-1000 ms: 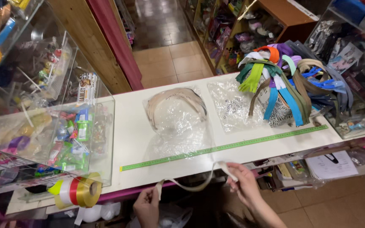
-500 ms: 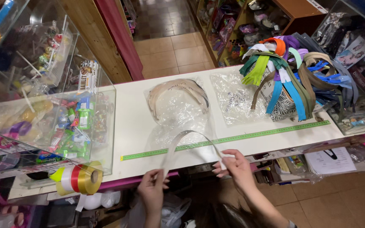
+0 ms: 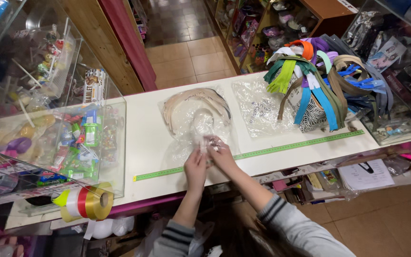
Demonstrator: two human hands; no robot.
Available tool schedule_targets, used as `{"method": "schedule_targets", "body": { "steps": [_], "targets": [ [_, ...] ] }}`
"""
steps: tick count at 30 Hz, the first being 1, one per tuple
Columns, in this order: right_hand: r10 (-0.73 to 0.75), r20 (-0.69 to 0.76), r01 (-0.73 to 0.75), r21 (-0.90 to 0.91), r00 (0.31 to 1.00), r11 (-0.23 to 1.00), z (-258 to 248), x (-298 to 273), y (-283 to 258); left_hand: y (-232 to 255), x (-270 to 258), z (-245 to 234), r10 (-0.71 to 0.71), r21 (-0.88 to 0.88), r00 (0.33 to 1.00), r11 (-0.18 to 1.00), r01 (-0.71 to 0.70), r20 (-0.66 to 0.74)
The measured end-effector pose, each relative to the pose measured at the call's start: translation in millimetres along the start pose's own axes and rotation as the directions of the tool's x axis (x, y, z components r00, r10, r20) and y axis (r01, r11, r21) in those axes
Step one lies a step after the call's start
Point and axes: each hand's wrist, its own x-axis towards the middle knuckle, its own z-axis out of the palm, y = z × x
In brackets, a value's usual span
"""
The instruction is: The person measures zippers by laying them against a ruler on a counter and then organizes them in a container.
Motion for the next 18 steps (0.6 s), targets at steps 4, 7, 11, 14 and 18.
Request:
{"method": "schedule_targets", "body": {
  "steps": [4, 7, 11, 14, 18],
  "targets": [
    [0.063, 0.086, -0.056, -0.075, 0.994, 0.996, -6.6, 13.7, -30.9, -14.6, 16.7, -1.6, 0.191, 0.302, 0.968, 0.924, -0.233, 0.163],
    [0.131, -0.069, -0.122, 0.118, 0.989, 0.985, -3.8, 8.9, -23.9, -12.0, 0.5, -8.7, 0.205, 0.632, 0.906, 0.66, -0.407, 0.37],
    [-0.17, -0.016, 0.157, -0.312, 0.985, 0.937, 3.2, 30.6, 4.3, -52.3, -4.1, -7.9, 0.158, 0.755, 0.833, 0.359, -0.548, 0.53],
    [-0.123, 0.188, 0.219, -0.667, 0.974, 0.713, 26.9, 83.4, 49.7, -71.2, -9.8, -4.8, 0.266, 0.728, 0.784, 0.292, -0.62, 0.561],
    [-0.043, 0.299, 0.279, -0.821, 0.953, 0.499, 63.4, 124.3, 57.7, -77.4, -12.4, -6.8, 0.289, 0.705, 0.746, 0.25, -0.664, 0.6]
  ]
}}
